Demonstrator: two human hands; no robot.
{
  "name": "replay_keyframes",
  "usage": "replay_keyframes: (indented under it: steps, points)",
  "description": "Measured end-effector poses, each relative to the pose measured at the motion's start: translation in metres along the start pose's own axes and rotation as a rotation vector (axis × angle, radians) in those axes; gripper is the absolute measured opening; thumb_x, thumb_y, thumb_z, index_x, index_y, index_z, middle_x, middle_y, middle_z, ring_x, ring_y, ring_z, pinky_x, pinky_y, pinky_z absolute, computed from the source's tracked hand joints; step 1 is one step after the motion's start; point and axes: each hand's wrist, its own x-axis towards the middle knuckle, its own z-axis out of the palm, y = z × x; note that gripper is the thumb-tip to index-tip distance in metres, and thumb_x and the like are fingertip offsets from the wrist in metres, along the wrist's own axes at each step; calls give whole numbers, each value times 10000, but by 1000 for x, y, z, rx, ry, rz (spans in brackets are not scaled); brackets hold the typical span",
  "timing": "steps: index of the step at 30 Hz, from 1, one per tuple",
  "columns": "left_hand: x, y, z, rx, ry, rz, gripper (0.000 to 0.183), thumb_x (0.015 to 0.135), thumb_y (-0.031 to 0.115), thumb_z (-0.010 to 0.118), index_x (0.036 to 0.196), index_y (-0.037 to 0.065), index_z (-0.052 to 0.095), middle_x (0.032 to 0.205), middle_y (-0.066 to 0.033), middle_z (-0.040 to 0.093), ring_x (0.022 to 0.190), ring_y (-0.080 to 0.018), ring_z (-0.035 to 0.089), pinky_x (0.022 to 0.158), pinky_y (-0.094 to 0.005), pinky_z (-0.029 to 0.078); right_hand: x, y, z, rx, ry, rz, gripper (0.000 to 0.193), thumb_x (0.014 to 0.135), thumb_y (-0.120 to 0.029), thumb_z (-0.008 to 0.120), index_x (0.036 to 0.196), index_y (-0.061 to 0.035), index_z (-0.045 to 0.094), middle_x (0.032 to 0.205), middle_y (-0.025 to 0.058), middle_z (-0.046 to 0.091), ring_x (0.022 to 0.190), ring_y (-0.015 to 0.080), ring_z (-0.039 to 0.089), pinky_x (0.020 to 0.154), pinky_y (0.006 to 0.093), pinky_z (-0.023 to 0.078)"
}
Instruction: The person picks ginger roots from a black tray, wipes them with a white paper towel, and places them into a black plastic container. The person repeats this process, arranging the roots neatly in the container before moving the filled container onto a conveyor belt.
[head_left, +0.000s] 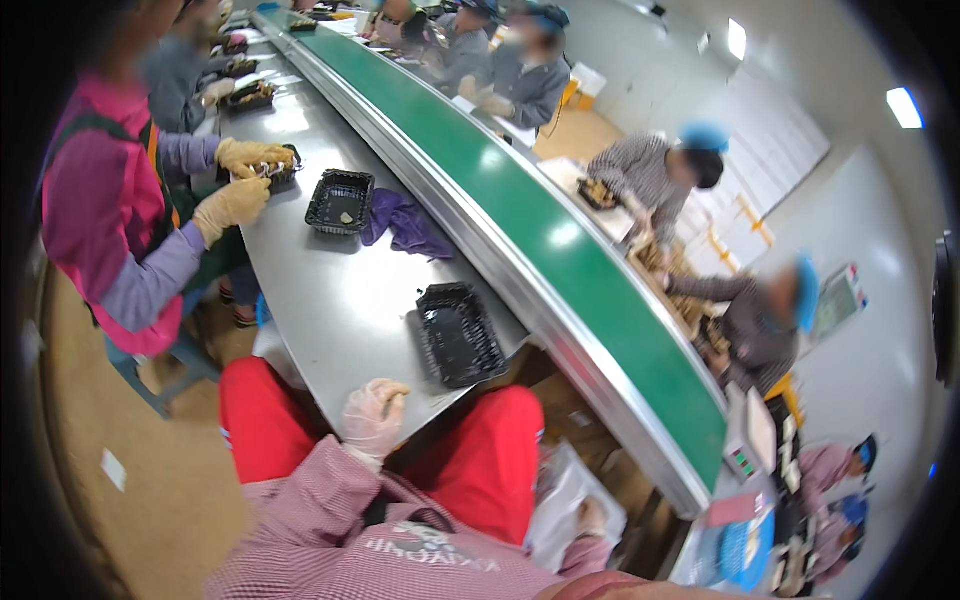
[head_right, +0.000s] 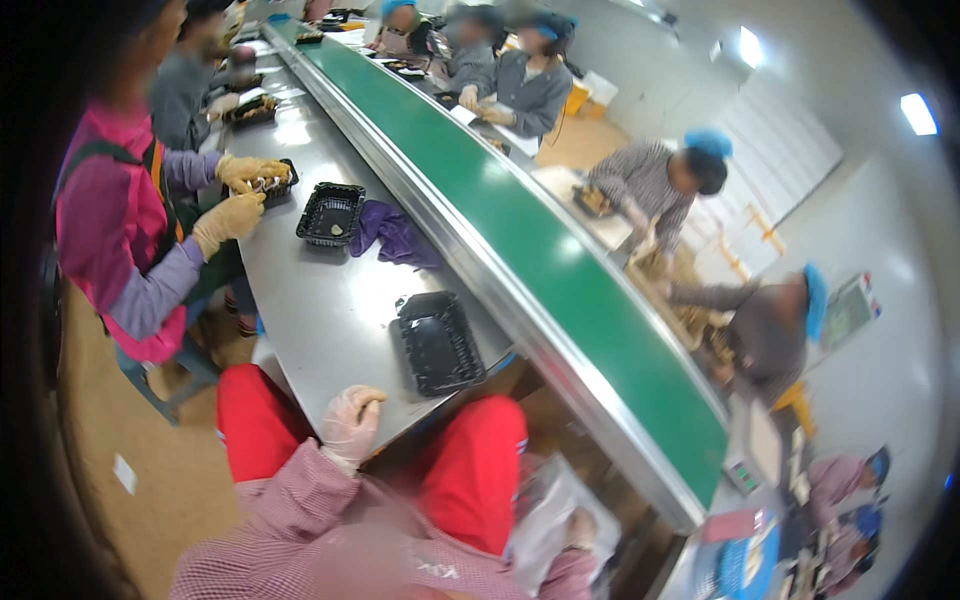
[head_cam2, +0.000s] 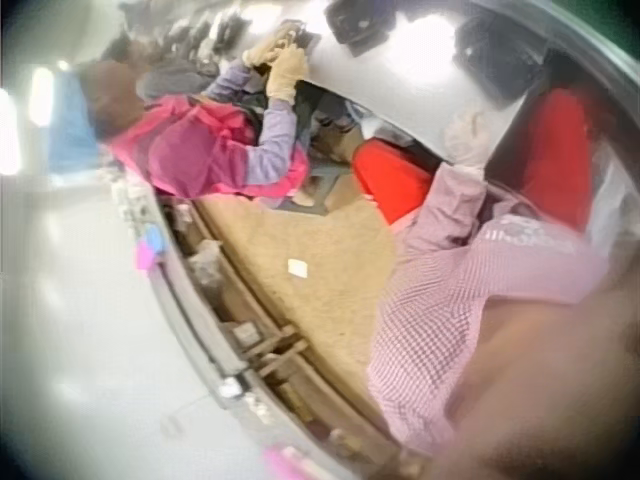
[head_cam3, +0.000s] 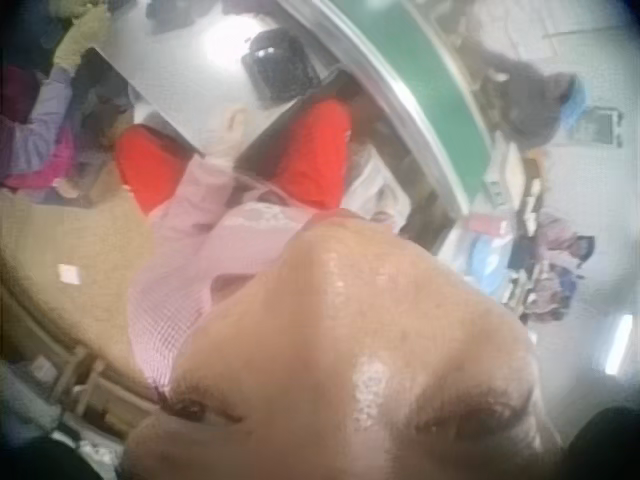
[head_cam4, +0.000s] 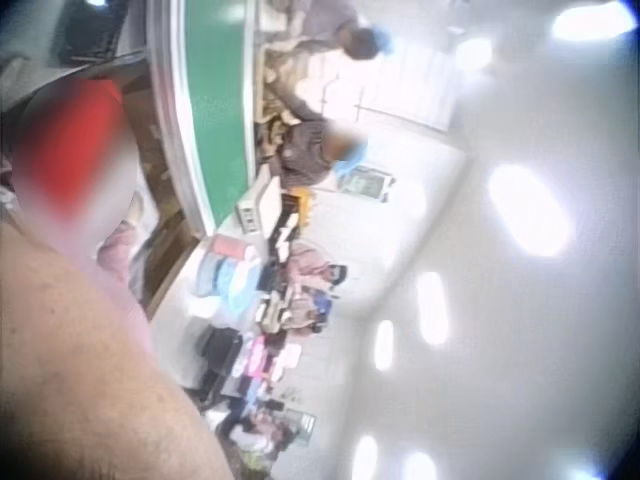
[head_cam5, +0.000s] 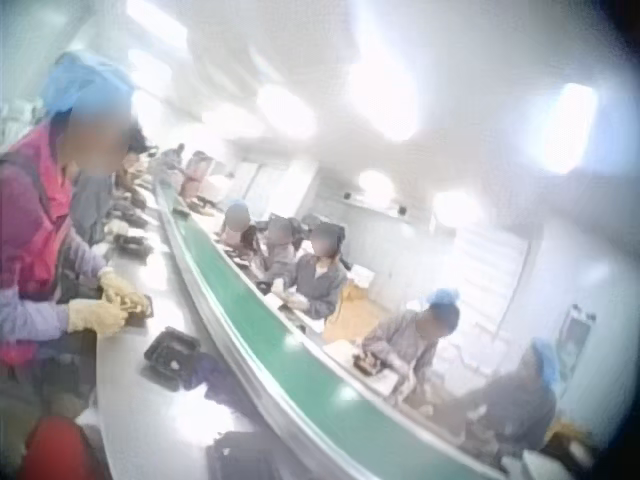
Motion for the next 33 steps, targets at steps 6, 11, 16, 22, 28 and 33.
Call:
replay_keyframes:
  steps: [6, 11, 16, 22, 28, 33]
  points:
    - [3, 8, -2, 141, -43, -9, 95, 865, 180, 648, 927, 168, 720, 989, -57, 698, 947, -298, 639, 839, -423, 495, 8, -92, -96, 325, -203, 508, 214, 718, -200, 687, 853, -66, 786, 732, 132, 731, 707, 245, 706, 697, 367, 553]
    - [3, 7, -6, 84, -38, -37, 100, 869, 166, 649, 925, 161, 732, 992, -57, 703, 934, -294, 643, 833, -417, 501, 4, -81, -98, 25, -23, 293, 268, 722, -290, 647, 899, -169, 808, 838, 161, 742, 830, 298, 746, 764, 421, 561]
    - [2, 2, -10, -109, 37, -106, 115, 875, 97, 630, 933, 113, 728, 973, -88, 698, 953, -297, 658, 863, -397, 513, 29, -91, -123, 644, -88, 479, 156, 729, -103, 622, 799, -41, 747, 683, 22, 666, 633, 143, 611, 606, 294, 489]
    - [2, 8, -6, -182, 6, -124, 125, 879, 88, 623, 939, 111, 730, 963, -88, 696, 945, -288, 661, 861, -387, 514, 31, -93, -166, 396, -17, 385, 148, 718, -148, 662, 793, -48, 740, 713, 91, 688, 660, 234, 651, 647, 341, 519]
    - [1, 7, -9, -262, -4, -160, 126, 881, 86, 623, 941, 113, 731, 967, -83, 695, 943, -285, 661, 860, -380, 514, 24, -133, -177, -94, -50, 426, 197, 664, -222, 731, 805, -90, 772, 869, 171, 732, 884, 359, 707, 821, 415, 558]
    - [-2, 3, -10, -189, -2, -129, 139, 880, 80, 623, 960, 119, 729, 992, -82, 697, 953, -287, 660, 864, -382, 517, 35, -150, -181, -95, -3, 433, 195, 680, -220, 711, 805, -82, 769, 861, 180, 730, 878, 358, 707, 826, 412, 556]
